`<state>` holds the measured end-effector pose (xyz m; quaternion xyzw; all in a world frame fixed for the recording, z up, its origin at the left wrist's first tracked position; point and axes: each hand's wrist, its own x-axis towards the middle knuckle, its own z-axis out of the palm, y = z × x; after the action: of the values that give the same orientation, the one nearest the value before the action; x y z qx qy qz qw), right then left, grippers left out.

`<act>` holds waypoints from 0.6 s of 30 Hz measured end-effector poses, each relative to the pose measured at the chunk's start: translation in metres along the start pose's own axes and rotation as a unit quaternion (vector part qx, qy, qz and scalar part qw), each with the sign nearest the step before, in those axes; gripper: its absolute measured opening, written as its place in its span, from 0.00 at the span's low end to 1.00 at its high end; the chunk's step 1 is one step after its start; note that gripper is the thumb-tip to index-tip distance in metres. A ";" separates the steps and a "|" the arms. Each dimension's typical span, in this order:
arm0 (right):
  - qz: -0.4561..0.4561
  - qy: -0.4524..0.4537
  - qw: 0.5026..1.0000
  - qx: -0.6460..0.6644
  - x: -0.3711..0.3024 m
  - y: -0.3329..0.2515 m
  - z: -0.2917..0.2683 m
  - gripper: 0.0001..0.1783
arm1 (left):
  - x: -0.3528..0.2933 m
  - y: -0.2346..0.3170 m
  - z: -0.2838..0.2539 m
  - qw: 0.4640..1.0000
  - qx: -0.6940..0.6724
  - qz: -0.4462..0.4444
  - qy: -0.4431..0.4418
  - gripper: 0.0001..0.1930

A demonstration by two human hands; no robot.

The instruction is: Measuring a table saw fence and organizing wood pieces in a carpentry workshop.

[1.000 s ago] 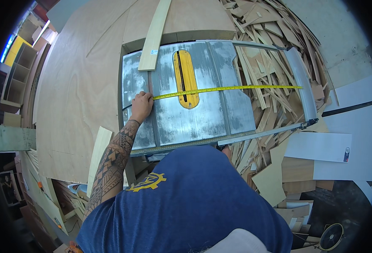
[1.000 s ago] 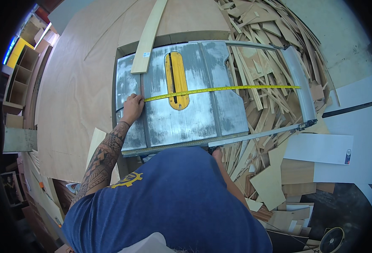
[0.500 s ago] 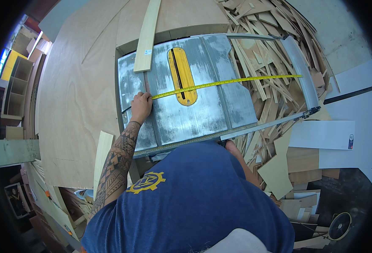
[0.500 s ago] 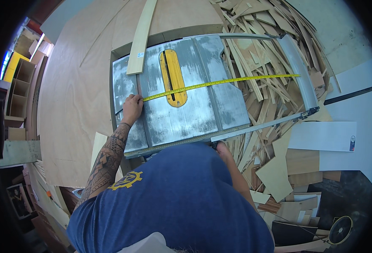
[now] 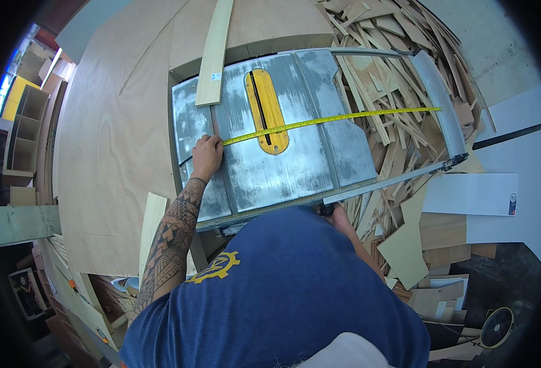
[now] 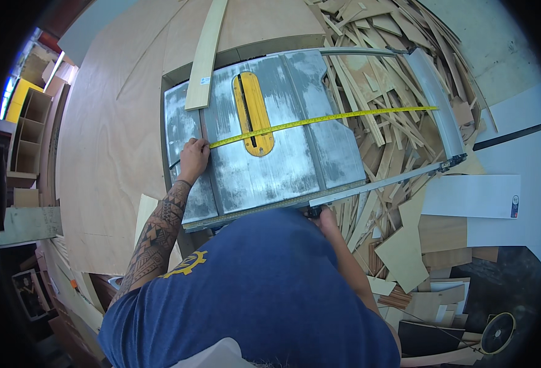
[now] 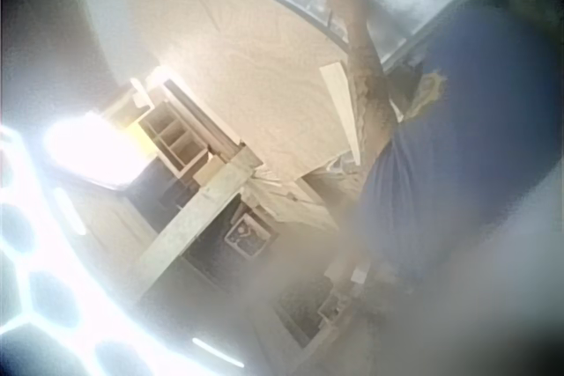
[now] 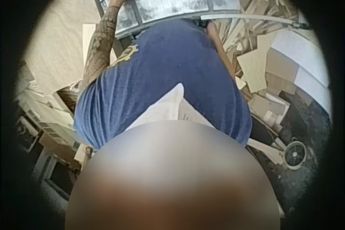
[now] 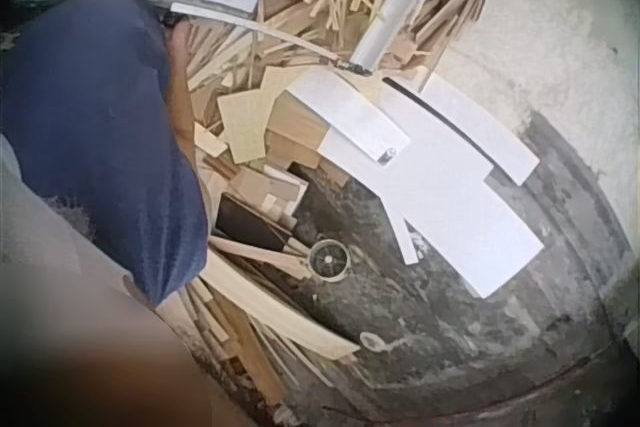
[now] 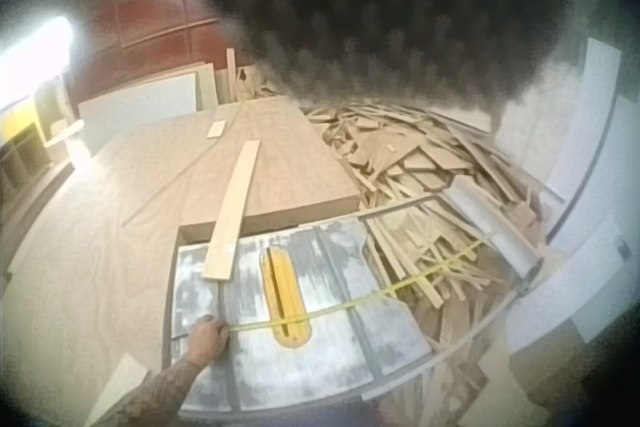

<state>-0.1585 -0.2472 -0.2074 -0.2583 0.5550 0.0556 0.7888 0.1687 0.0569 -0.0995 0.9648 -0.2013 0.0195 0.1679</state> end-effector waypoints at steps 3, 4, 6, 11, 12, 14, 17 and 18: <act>-0.097 -0.106 0.989 0.014 0.038 0.016 -0.047 0.15 | -0.001 0.006 -0.009 1.000 0.000 0.004 0.003 0.09; -0.120 -0.111 0.986 -0.005 0.069 0.033 -0.079 0.15 | 0.007 0.014 -0.010 1.000 -0.003 0.019 -0.004 0.09; -0.167 -0.120 0.976 -0.067 0.077 0.048 -0.090 0.15 | 0.019 0.017 -0.003 0.999 0.004 0.039 -0.010 0.09; -0.273 -0.017 0.855 -0.441 -0.018 -0.006 -0.019 0.20 | 0.001 0.001 0.000 1.000 0.012 0.014 0.005 0.08; -0.274 -0.015 0.858 -0.434 -0.015 -0.003 -0.015 0.20 | 0.003 0.003 -0.001 1.000 0.014 0.022 0.004 0.08; -0.289 0.089 0.824 -0.479 -0.008 0.006 -0.004 0.23 | 0.005 0.006 -0.002 1.000 0.006 0.017 -0.002 0.07; -0.291 0.051 0.823 -0.485 0.010 0.006 -0.015 0.22 | 0.004 0.011 -0.004 0.999 0.000 0.027 0.020 0.07; -0.291 0.049 0.823 -0.485 0.011 0.003 -0.016 0.22 | 0.004 0.011 -0.005 0.999 0.002 0.027 0.020 0.07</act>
<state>-0.1691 -0.2547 -0.2223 -0.7594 0.3933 0.0727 0.5132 0.1685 0.0476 -0.0912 0.9588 -0.2234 0.0441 0.1698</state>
